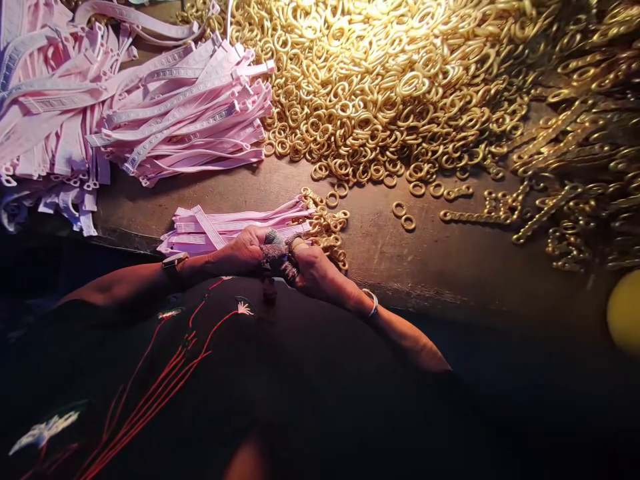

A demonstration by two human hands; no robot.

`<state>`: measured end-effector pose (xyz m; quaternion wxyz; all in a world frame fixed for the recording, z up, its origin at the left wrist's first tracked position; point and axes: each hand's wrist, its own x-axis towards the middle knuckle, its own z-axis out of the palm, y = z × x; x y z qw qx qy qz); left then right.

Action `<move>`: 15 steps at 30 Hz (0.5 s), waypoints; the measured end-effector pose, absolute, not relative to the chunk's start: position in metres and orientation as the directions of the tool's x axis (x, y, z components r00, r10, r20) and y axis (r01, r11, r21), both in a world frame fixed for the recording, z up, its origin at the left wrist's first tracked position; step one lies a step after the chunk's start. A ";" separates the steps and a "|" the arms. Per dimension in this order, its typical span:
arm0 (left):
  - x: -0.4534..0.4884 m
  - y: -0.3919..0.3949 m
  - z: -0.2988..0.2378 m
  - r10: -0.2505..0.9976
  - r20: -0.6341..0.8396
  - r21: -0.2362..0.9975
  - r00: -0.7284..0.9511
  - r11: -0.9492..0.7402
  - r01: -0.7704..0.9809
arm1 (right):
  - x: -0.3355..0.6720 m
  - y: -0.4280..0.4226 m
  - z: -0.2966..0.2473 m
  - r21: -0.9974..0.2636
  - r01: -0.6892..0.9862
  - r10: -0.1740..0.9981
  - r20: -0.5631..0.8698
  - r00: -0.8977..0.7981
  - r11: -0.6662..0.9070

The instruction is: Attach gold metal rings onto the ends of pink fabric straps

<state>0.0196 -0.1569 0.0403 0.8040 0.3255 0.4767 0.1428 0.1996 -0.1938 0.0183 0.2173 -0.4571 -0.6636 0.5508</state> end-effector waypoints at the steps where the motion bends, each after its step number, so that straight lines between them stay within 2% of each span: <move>1: 0.020 -0.156 0.042 0.529 -0.683 0.649 0.504 0.756 0.087 | 0.201 -0.192 0.022 -0.917 0.398 0.841 -0.222 -0.494 -0.008; 4: 0.021 -0.153 0.051 0.534 -0.673 0.670 0.511 0.733 0.117 | 0.205 -0.187 0.032 -0.881 0.469 0.840 -0.206 -0.502 0.064; 7: 0.023 -0.146 0.057 0.610 -0.593 0.776 0.525 0.606 0.174 | 0.210 -0.184 0.034 -0.804 0.567 0.862 -0.148 -0.485 0.181; 11: 0.030 -0.135 0.047 0.718 -0.381 0.922 0.582 0.251 0.295 | 0.224 -0.186 0.023 -0.636 0.738 0.921 -0.107 -0.374 0.226; 13: 0.034 -0.131 0.035 0.770 -0.238 0.940 0.591 0.031 0.338 | 0.236 -0.188 0.013 -0.593 0.773 0.946 -0.058 -0.319 0.224; 15: 0.034 -0.130 0.022 0.806 -0.120 0.922 0.579 -0.125 0.365 | 0.254 -0.186 0.000 -0.603 0.775 0.971 -0.003 -0.238 0.189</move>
